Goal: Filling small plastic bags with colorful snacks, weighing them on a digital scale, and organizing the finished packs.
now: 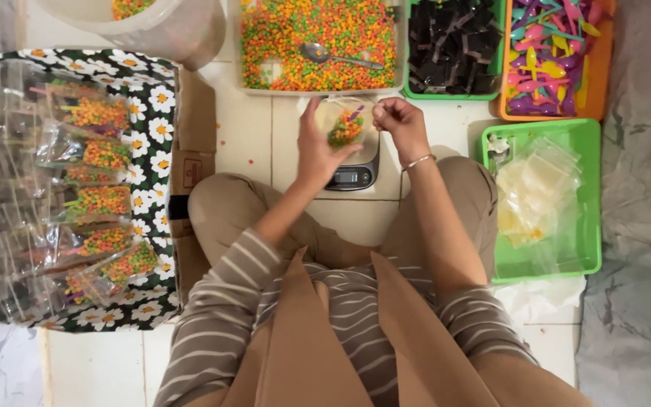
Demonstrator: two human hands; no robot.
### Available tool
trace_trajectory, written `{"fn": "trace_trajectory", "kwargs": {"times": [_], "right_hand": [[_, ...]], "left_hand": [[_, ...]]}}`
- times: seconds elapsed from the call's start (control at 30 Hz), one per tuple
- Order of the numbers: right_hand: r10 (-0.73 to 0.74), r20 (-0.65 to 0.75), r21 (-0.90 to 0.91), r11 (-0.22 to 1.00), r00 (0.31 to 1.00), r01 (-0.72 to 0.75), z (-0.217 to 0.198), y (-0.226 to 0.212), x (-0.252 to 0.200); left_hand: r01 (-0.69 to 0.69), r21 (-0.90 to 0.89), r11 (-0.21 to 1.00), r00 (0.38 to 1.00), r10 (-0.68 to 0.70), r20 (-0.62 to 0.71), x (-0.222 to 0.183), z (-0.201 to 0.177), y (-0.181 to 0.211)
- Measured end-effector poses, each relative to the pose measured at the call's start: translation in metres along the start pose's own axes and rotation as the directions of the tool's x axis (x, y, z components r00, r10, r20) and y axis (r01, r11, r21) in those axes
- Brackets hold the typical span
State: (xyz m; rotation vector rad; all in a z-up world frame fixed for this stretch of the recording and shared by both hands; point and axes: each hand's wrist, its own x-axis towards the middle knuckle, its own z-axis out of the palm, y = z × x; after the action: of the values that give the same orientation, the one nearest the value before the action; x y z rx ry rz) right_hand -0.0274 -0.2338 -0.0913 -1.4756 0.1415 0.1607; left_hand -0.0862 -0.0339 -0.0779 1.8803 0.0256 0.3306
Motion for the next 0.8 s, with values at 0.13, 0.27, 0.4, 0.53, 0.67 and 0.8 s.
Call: {"fn": "trace_trajectory", "kwargs": {"times": [0.13,0.27,0.4,0.53,0.67,0.8], "right_hand": [[-0.052,-0.018,0.038,0.998,0.998,0.053,0.003,-0.032,-0.021],[-0.140,-0.059,0.058,0.988,0.988,0.143,-0.019,-0.037,-0.016],[-0.176,-0.018,-0.014,0.984,0.984,0.176,-0.044,-0.053,-0.009],[-0.199,-0.107,-0.107,0.976,0.974,0.188,-0.093,-0.036,0.026],[-0.213,-0.402,-0.362,0.930,0.890,0.059,-0.177,0.007,0.079],[-0.235,-0.558,-0.629,0.746,0.796,-0.220,-0.273,0.077,0.153]], "left_hand": [[0.022,0.172,0.985,1.000,-0.023,0.004,0.017,0.047,0.030],[0.103,0.195,0.975,0.995,-0.098,-0.033,0.032,0.087,0.029],[-0.008,0.174,0.985,0.999,0.016,-0.043,0.048,0.125,0.006],[-0.096,0.130,0.987,0.995,0.099,-0.014,0.071,0.134,0.024],[-0.083,0.020,0.996,0.996,0.082,0.029,0.082,0.150,0.038],[-0.069,-0.102,0.992,0.995,0.075,0.064,0.089,0.175,0.037]]}}
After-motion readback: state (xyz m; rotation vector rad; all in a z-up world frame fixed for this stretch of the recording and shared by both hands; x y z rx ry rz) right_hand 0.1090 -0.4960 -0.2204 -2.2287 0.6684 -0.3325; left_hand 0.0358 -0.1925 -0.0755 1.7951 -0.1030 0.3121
